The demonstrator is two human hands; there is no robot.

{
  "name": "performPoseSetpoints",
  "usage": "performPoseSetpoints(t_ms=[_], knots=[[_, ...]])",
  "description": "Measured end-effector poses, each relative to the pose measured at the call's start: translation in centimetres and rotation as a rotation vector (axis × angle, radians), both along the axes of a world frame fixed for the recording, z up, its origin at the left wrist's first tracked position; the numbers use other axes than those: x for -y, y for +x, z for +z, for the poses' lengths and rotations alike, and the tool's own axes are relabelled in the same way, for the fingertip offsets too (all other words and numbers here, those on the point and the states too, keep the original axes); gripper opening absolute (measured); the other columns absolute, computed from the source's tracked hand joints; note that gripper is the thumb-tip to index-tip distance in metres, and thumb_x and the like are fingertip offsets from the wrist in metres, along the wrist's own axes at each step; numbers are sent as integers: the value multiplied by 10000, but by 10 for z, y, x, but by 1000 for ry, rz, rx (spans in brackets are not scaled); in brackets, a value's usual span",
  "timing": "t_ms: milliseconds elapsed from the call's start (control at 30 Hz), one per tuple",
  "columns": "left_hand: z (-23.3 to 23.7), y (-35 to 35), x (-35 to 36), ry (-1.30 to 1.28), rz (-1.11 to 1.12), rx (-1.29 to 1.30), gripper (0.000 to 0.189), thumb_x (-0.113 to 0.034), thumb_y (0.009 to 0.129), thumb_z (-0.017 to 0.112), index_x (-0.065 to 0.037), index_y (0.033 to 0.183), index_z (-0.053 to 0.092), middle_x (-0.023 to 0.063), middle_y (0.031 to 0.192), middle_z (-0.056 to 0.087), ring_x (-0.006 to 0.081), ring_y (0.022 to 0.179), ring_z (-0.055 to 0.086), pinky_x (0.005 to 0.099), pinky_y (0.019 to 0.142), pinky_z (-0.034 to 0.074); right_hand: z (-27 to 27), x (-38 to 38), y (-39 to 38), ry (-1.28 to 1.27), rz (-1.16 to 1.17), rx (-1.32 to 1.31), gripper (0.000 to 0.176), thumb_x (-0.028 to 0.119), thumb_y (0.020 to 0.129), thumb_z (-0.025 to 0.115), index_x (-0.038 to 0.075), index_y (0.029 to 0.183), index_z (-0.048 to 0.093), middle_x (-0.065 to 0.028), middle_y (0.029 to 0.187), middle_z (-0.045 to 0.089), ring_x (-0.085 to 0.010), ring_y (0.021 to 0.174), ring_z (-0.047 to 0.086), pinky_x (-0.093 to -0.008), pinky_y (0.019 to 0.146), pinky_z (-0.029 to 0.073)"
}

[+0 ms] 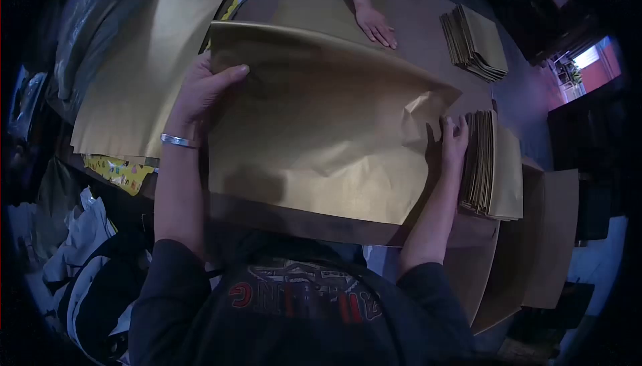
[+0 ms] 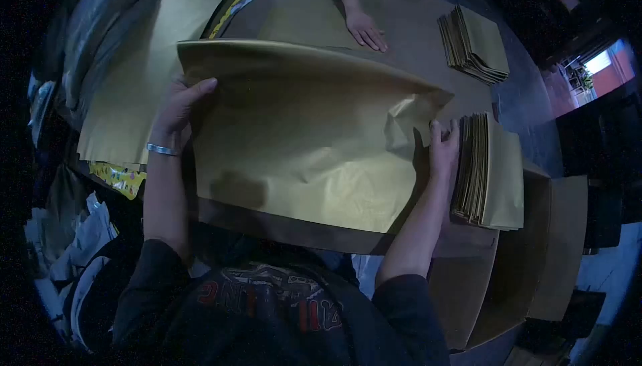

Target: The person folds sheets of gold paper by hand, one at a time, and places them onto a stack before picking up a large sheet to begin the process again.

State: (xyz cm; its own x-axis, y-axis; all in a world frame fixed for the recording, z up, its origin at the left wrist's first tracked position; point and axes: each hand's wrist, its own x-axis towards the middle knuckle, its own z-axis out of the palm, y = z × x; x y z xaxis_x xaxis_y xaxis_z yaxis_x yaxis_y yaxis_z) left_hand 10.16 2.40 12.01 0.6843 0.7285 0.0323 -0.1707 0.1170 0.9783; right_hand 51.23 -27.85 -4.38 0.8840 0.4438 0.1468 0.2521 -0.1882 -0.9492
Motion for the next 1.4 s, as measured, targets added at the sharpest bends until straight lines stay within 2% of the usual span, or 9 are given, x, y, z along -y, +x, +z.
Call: performPoseSetpoints(t_ms=[100,200,367,500,800,1033,1133,1267,1400], knots=[[-6,-23,-16,118,-49,88,353,-79,831,735,-31,1161,620,67,1084,683,156,970,646,316,852,527,-27,13,-1,69,-95,108,693,333,949,627,-8,1461,308,-161,1252,575,-217,1014,598,-328,927,475],[-1,-48,-11,125,-22,140,399,-79,822,737,-30,1196,603,74,1132,669,179,1025,633,331,919,497,18,13,-36,179,-121,-171,675,342,934,639,-18,1435,366,-220,1370,482,-270,1219,512,-356,1007,426],[-6,-90,-25,183,-3,207,430,-95,814,743,-27,1212,596,80,1163,661,197,1051,630,337,959,474,16,3,-49,170,-36,-86,595,333,936,643,-17,1372,440,-168,1266,554,-237,1091,567,-337,938,454],[-18,-112,-44,112,42,206,428,-95,827,728,-28,1226,586,87,1204,645,198,1088,615,340,965,471,32,-17,-87,335,-13,-164,217,230,954,631,13,960,634,-25,895,635,-102,823,538,-271,749,459],[-18,-113,-66,111,125,153,422,-127,874,704,-30,1262,569,101,1238,624,204,1116,605,347,990,473,103,-4,-85,366,-106,312,234,183,936,658,7,793,601,-4,763,563,-67,721,461,-259,653,422],[48,-80,-54,330,240,289,485,-174,926,655,-45,1356,472,107,1272,582,254,1131,584,402,1009,469,193,15,-80,636,-123,505,249,187,963,615,-11,1110,656,-101,1021,682,-152,918,622,-291,808,497],[39,-100,-76,348,161,290,488,-141,913,661,-41,1356,483,96,1281,581,232,1154,574,382,1016,463,214,23,-81,704,-138,549,272,202,962,623,-35,1093,650,-88,1003,684,-128,894,621,-264,804,493],[4,-116,-72,480,49,272,463,-55,878,667,-33,1321,535,82,1274,588,210,1177,563,363,1023,454,192,29,-79,531,-258,469,263,187,969,609,-42,1096,632,-92,1058,660,-141,948,611,-274,839,475],[-39,-103,-57,111,108,311,418,-2,857,674,-13,1263,574,110,1208,621,211,1141,577,383,1007,467,145,22,-73,652,-80,434,270,146,983,580,-53,1162,614,-94,1110,644,-155,994,610,-284,879,482]])
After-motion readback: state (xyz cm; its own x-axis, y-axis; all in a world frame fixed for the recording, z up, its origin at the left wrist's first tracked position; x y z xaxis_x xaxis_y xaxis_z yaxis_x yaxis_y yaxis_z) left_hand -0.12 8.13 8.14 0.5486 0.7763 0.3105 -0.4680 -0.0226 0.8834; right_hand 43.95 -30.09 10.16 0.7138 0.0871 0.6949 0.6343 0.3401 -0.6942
